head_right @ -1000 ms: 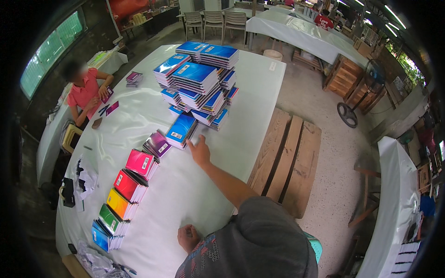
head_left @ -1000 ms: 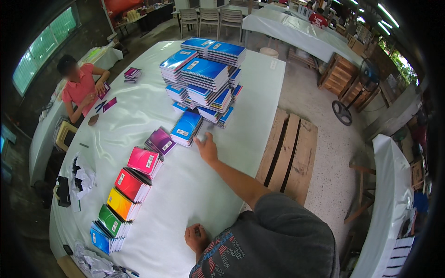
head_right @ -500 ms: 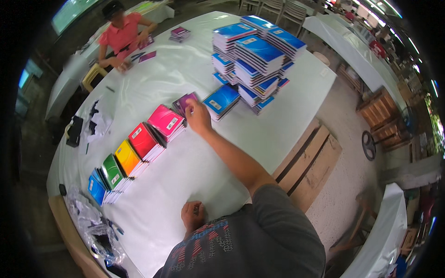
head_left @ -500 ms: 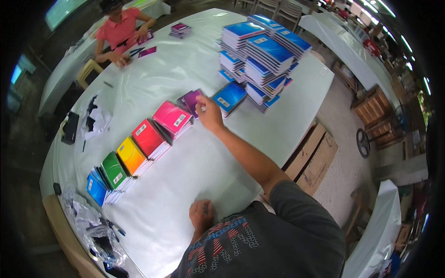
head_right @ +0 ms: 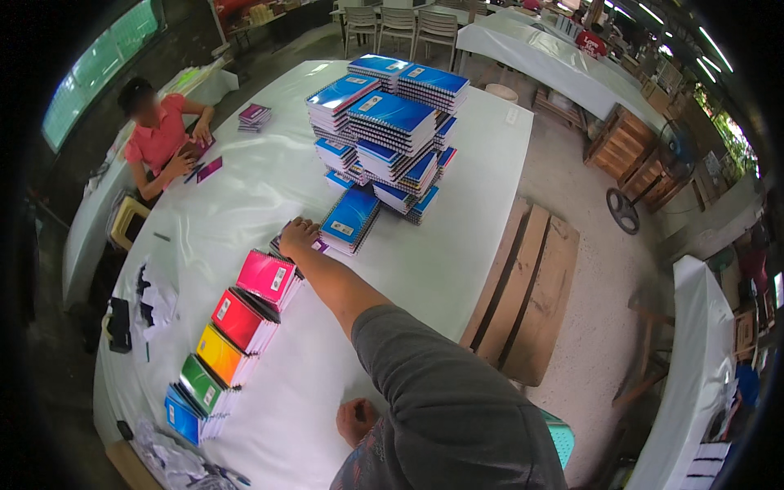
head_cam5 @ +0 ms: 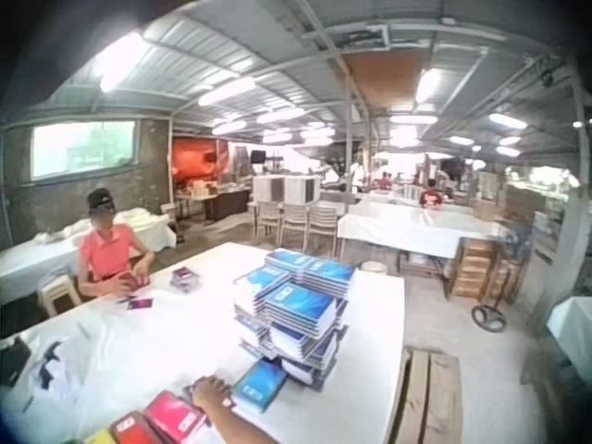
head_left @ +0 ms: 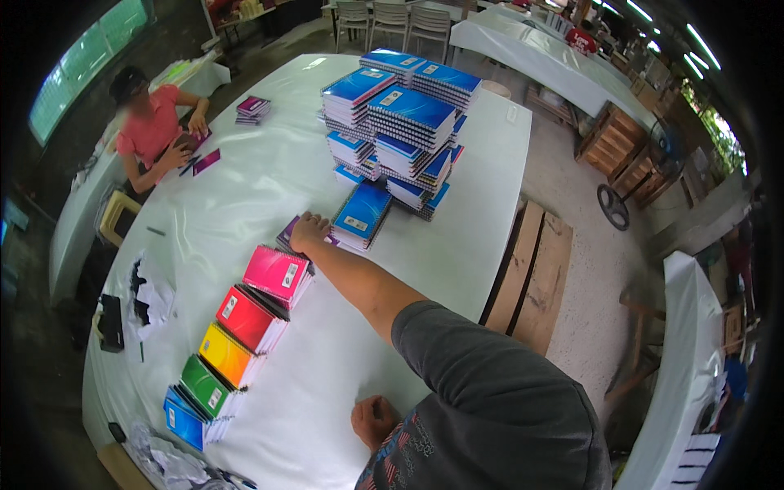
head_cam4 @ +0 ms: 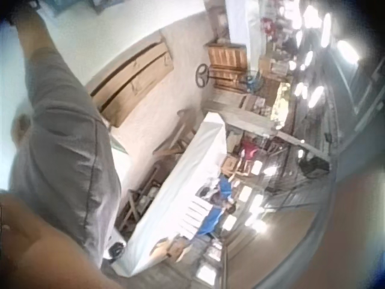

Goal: The person sorts notebooks of different colors and sizes into stacks on a large table, picking up notebooks one at a time and placing them onto the corresponding stacks.

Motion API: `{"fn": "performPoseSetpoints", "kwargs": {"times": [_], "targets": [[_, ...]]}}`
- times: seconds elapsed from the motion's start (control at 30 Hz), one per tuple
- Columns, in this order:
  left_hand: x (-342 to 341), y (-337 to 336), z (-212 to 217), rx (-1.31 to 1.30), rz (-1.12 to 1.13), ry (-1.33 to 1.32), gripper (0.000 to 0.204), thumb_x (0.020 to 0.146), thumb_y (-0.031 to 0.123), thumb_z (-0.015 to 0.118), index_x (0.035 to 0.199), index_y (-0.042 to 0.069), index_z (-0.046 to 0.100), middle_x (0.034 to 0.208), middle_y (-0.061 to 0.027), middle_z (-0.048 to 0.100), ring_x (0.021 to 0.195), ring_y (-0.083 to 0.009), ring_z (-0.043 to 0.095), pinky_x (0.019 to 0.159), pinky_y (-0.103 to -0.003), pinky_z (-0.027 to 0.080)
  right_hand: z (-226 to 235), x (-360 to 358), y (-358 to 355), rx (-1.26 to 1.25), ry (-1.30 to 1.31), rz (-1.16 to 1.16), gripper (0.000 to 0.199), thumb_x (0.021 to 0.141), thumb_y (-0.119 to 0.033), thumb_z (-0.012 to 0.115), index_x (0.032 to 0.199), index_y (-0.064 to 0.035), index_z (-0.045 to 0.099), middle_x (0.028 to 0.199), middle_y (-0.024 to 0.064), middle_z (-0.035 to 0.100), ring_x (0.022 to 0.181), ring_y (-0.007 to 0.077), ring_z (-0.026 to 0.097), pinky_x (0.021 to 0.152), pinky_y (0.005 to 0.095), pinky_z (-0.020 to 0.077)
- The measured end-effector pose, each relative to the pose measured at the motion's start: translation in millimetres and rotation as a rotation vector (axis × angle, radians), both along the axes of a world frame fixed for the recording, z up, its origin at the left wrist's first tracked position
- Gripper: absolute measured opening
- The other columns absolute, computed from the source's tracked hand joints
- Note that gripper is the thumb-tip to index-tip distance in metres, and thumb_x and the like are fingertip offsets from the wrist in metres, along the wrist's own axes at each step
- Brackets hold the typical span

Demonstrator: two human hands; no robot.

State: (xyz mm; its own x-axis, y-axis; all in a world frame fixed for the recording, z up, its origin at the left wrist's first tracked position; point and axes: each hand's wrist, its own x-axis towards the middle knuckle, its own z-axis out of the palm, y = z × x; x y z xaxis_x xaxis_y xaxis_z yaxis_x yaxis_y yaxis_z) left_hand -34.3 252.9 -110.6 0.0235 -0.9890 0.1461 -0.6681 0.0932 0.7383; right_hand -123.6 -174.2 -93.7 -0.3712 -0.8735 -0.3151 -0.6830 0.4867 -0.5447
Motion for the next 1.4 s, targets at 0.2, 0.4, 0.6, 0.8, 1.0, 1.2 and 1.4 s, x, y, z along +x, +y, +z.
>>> {"fn": "performPoseSetpoints", "kwargs": {"times": [0.2,0.4,0.6,0.8,1.0,1.2,1.4], "targets": [[-5,-1,13,-0.01,0.058,0.013,0.008,0.072,0.009,0.064,0.079,0.009,0.062,0.078,-0.0069,0.061,0.074,-0.0265,0.058,0.071,-0.038,0.044,2,-4,3,-0.104,0.106,-0.015,0.057,0.076,-0.018,0.061,0.125,0.0027,0.04,0.126,0.0184,0.047,0.12,0.0324,0.04,0.099,0.0459,0.0309],[-2,4,7,0.052,0.077,0.011,0.007,0.072,0.009,0.065,0.078,0.009,0.062,0.078,-0.0072,0.061,0.074,-0.0266,0.058,0.071,-0.038,0.044,11,-12,-2,-0.069,0.085,0.012,0.038,0.076,-0.017,0.061,0.111,-0.0031,0.058,0.122,0.0166,0.053,0.116,0.0317,0.046,0.097,0.0416,0.0343],[-6,3,2,-0.041,0.002,-0.004,0.009,0.073,0.011,0.065,0.081,0.009,0.062,0.077,-0.0063,0.06,0.073,-0.0261,0.057,0.069,-0.038,0.044,42,-33,-8,-0.216,-0.149,0.119,0.047,0.07,-0.025,0.072,0.112,-0.0104,0.055,0.109,0.0151,0.061,0.104,0.0315,0.058,0.088,0.0427,0.0459],[13,8,-10,0.123,0.051,0.122,0.022,0.077,0.02,0.066,0.093,0.006,0.06,0.088,-0.0084,0.061,0.083,-0.0255,0.058,0.077,-0.037,0.045,146,-32,63,-0.899,-0.776,0.234,0.037,0.07,-0.011,0.075,0.097,-0.0007,0.053,0.086,0.0137,0.064,0.078,0.0191,0.062,0.072,0.0315,0.0498],[9,-39,62,0.052,0.023,0.89,0.072,0.086,0.036,0.059,0.139,0.003,0.024,0.13,-0.0165,0.041,0.118,-0.0261,0.042,0.095,-0.041,0.036,123,-82,236,-0.37,-1.171,0.333,0.033,0.078,-0.012,0.07,0.105,-0.001,0.054,0.098,0.0078,0.063,0.088,0.0132,0.06,0.079,0.029,0.049],[-6,-54,67,0.37,0.091,0.904,0.064,0.087,0.018,0.061,0.135,-0.005,0.025,0.109,-0.0207,0.056,0.093,-0.0311,0.059,0.081,-0.036,0.048,43,-71,312,-0.065,-1.239,0.227,0.038,0.082,-0.02,0.066,0.111,0.0002,0.052,0.097,0.0086,0.06,0.087,0.0145,0.056,0.079,0.0297,0.046],[5,-26,34,0.122,0.269,-0.257,0.07,0.079,0.029,0.067,0.133,0.0,0.032,0.127,-0.0234,0.039,0.117,-0.0377,0.037,0.098,-0.047,0.03,-2,-84,319,-0.39,-0.397,0.53,0.056,0.077,-0.019,0.068,0.124,-0.0006,0.045,0.099,0.0174,0.058,0.094,0.0258,0.054,0.081,0.0356,0.0451]]}}
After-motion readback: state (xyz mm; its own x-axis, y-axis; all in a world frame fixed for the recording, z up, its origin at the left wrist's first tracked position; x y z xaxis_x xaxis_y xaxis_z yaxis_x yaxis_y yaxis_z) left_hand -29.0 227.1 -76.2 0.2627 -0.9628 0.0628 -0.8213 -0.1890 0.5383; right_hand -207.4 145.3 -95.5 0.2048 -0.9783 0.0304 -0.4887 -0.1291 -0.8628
